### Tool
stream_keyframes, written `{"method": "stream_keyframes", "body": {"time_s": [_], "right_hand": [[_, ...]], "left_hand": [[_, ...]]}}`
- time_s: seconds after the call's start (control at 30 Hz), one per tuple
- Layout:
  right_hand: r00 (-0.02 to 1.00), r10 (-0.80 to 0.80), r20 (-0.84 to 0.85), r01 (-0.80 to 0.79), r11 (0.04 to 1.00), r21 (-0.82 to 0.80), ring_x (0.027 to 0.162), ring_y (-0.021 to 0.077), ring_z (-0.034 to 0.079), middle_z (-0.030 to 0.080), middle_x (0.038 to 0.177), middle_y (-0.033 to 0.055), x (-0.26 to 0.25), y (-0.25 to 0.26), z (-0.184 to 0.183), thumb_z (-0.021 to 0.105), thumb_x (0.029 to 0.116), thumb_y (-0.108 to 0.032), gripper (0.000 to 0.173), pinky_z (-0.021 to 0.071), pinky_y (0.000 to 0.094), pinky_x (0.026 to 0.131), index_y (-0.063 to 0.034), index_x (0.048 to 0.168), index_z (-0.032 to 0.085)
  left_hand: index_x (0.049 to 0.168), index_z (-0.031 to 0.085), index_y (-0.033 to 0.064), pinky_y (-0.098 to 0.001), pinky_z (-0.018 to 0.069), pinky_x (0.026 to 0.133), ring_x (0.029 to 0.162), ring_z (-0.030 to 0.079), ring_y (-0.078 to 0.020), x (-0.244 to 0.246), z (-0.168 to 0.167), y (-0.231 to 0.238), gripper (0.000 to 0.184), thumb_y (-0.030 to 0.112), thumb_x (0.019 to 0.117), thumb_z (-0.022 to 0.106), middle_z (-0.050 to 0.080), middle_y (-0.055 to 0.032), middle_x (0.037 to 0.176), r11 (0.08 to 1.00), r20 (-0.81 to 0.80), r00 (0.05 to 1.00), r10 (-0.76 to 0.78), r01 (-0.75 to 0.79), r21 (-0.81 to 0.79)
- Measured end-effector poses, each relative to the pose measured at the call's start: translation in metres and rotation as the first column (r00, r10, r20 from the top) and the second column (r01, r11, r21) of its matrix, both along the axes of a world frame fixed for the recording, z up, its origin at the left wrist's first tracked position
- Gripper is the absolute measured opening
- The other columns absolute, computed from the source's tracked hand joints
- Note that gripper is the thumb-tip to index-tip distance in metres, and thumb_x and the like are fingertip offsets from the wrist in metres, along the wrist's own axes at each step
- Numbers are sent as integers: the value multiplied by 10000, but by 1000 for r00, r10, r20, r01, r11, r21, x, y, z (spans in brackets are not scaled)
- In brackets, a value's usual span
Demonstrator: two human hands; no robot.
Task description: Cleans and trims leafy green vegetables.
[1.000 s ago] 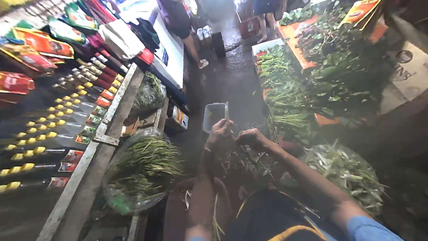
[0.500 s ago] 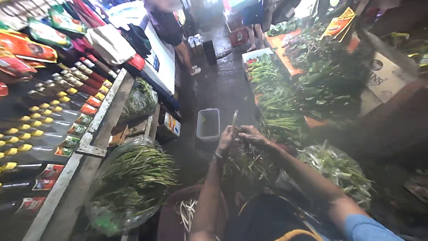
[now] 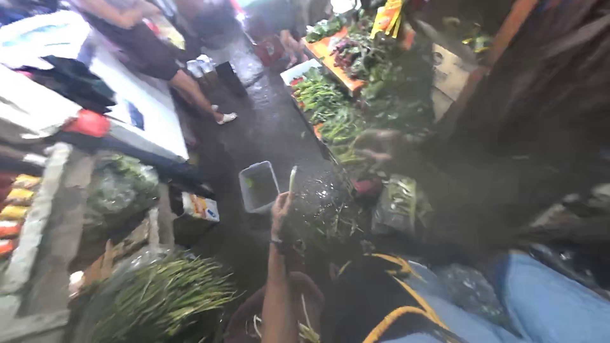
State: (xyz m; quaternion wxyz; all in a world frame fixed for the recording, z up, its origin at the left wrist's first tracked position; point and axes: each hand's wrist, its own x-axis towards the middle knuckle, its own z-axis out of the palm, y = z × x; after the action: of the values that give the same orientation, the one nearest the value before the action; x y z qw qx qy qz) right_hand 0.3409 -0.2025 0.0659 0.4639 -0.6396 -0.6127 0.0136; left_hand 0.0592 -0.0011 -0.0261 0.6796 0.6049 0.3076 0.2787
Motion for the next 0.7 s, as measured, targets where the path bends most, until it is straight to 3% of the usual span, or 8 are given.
{"method": "stream_keyframes", "body": {"time_s": [0.07,0.2,0.3,0.4,0.43,0.53,0.6,0.7], "right_hand": [[976,-196,-96,188,978,-86,949,78,698,724,1116,-2,2,-38,42,667,972,-176,193,602,322,877,-129,1147,734],[885,-450,-116,452,892,-10,905,129,706,707,1097,138,19,-93,55,579,982,-98,243,604,325,851,38,1160,674],[708,-706,14,695,692,-197,1049,315,686,690,1160,240,46,-121,-13,590,988,-80,249,535,481,967,62,1175,673],[653,-697,295,695,396,-600,1412,624,302,402,1483,404,39,-143,-87,727,903,-33,414,217,823,1101,101,1279,617],[688,-672,275,640,383,-666,1452,615,239,347,1533,396,31,-131,-90,753,893,-57,492,183,830,1107,104,1328,590],[813,-560,-161,377,717,-587,1393,425,464,417,1548,284,-11,-78,-80,778,906,-177,705,406,565,1131,42,1494,458],[813,-374,-447,167,884,-436,1195,288,636,542,1448,220,-42,-43,-64,728,944,-180,663,542,435,1001,-24,1521,441],[789,-245,-564,75,949,-307,900,140,718,733,1102,137,-61,-13,-53,697,958,-145,299,602,331,852,20,1207,700]], "left_hand": [[1143,571,-12,-204,547,605,672,624,-40,1,-2,-4,171,63,1032,465,682,-13,915,1000,34,999,-15,16,-18],[1142,604,-3,-212,541,607,656,604,-33,6,-5,-5,189,72,1033,469,662,8,885,994,15,995,-94,93,55],[1128,636,9,-233,538,603,645,599,-50,13,-11,-2,189,88,1026,499,671,5,878,982,11,985,-174,173,81],[1130,652,-7,-247,558,652,699,625,-63,27,-6,-8,184,62,1014,527,683,-15,917,958,-43,962,-271,274,82],[1121,658,-12,-247,555,671,714,626,-57,34,-1,-9,178,60,1007,542,685,-13,915,946,-65,949,-308,313,87],[1103,668,-33,-241,546,651,676,608,-53,57,14,-17,175,72,998,576,682,-30,894,888,-149,883,-445,457,50],[1123,666,-41,-237,540,635,651,593,-55,76,23,-19,193,86,1007,578,673,-44,903,825,-205,811,-547,564,27],[1118,670,-28,-222,538,598,616,591,-44,89,33,-19,194,102,1017,568,675,-32,894,759,-221,743,-631,651,22]]}}
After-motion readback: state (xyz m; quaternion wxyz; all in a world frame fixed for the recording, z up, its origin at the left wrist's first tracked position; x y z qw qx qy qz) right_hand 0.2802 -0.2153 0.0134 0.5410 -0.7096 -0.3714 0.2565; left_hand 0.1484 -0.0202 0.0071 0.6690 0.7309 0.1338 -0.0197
